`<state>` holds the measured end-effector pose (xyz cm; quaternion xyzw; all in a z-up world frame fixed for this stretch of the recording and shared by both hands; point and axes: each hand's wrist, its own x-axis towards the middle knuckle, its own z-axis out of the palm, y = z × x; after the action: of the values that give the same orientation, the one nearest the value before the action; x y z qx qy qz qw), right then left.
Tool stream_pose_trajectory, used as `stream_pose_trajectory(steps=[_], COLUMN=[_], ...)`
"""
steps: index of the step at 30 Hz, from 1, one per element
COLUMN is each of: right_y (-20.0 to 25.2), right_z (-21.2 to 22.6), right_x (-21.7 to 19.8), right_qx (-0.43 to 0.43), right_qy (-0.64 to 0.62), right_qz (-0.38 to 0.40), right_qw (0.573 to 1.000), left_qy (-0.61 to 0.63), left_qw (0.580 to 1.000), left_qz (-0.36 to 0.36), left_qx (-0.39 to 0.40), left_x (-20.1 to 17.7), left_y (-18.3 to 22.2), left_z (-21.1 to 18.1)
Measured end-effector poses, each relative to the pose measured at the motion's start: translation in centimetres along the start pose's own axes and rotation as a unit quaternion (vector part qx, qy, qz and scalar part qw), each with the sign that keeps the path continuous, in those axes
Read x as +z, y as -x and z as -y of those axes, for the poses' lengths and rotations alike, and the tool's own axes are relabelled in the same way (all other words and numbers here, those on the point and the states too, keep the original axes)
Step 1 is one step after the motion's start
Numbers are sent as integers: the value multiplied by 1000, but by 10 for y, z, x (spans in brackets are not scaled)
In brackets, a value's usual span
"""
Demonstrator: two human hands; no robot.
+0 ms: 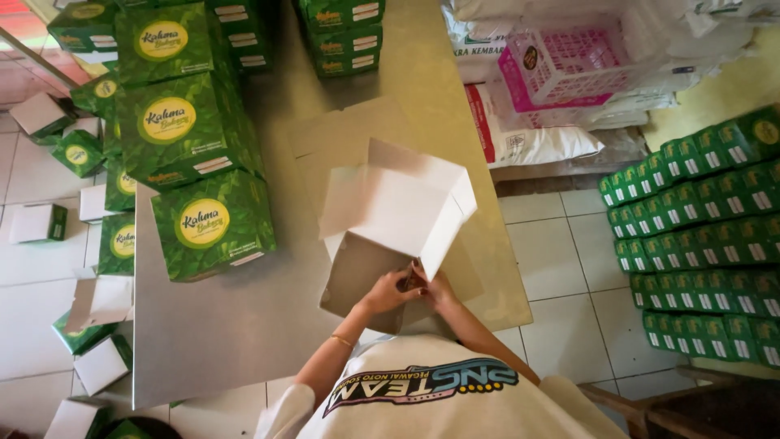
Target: The person folds flat cardboard sheets into open boxes on a metal table, pressing creases and tucking side flaps, then places green product boxes into the folded cartons. They repeat the folding cycle with additional flat sheets, setting finished boxes aside.
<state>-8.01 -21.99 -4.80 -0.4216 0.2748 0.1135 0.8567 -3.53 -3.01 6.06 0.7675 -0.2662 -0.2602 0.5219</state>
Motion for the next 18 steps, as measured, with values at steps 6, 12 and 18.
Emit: stream_pose_trajectory(steps=[6,12,18], right_y=[26,91,11], right_z=[47,152,164], right_x=[-26,41,53], right_qx=[-65,-154,-275], right_qy=[317,327,9], right_qz=[168,115,67], right_qw=[931,925,959], left_qy=[-90,-69,-55], left_qw=[994,997,997], left_qz=[-59,-40,-48], left_qx=[13,-19,33], left_x=[24,18,7], left_y=[5,5,-2], left_z=[48,33,19])
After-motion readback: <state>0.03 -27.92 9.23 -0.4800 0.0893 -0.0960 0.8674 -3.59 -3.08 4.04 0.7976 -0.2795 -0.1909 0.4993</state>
